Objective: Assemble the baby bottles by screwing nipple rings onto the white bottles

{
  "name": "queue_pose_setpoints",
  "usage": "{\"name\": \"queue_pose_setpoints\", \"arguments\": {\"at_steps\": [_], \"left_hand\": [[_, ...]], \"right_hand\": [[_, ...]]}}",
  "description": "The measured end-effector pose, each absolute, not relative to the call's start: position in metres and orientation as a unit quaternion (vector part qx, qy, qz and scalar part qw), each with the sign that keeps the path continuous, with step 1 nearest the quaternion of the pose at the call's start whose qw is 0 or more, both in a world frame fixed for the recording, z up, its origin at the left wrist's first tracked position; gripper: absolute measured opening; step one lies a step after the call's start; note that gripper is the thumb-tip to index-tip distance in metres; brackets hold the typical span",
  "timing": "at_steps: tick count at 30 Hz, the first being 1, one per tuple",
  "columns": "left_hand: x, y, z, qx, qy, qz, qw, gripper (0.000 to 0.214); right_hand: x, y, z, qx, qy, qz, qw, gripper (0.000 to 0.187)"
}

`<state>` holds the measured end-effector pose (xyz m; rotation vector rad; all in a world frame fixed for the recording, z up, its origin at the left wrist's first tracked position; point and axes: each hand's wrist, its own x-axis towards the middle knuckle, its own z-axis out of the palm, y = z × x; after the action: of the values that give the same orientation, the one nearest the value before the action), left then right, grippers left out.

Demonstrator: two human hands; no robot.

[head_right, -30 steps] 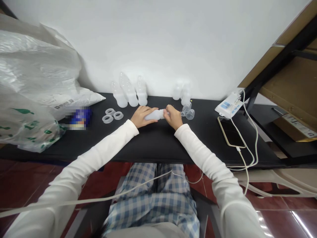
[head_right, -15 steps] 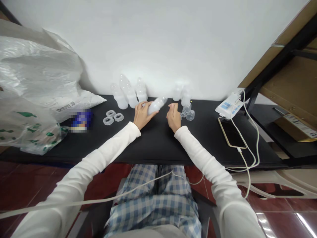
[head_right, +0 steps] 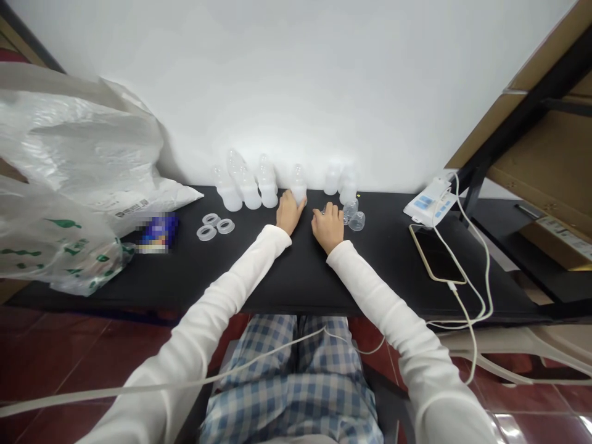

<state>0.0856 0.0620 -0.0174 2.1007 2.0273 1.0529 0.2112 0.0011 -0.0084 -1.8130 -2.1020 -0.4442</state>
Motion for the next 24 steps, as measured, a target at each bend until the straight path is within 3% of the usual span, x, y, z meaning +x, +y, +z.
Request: {"name": "queue_pose_setpoints", "arguments": {"at_steps": [4,16,24], "left_hand": [[0.093,0.075,-0.025,0.647,0.695,0.314,0.002,0.049],[0.103,0.078,-0.033,0.585,0.698,0.41,0.054,0.067],[0.098,0.056,-0.029,0.741,0.601,0.299,-0.003,0.042]], "right_hand": [[0.214,0.003,-0.012,-0.65,-0.729,-0.16,0.146,0.04],[0.222,0.018,-0.034,-0.614,-0.741,-0.188,0.194,0.034],[0.218,0.01,-0.019,-0.624,-0.729,-0.167,0.226,0.033]]}}
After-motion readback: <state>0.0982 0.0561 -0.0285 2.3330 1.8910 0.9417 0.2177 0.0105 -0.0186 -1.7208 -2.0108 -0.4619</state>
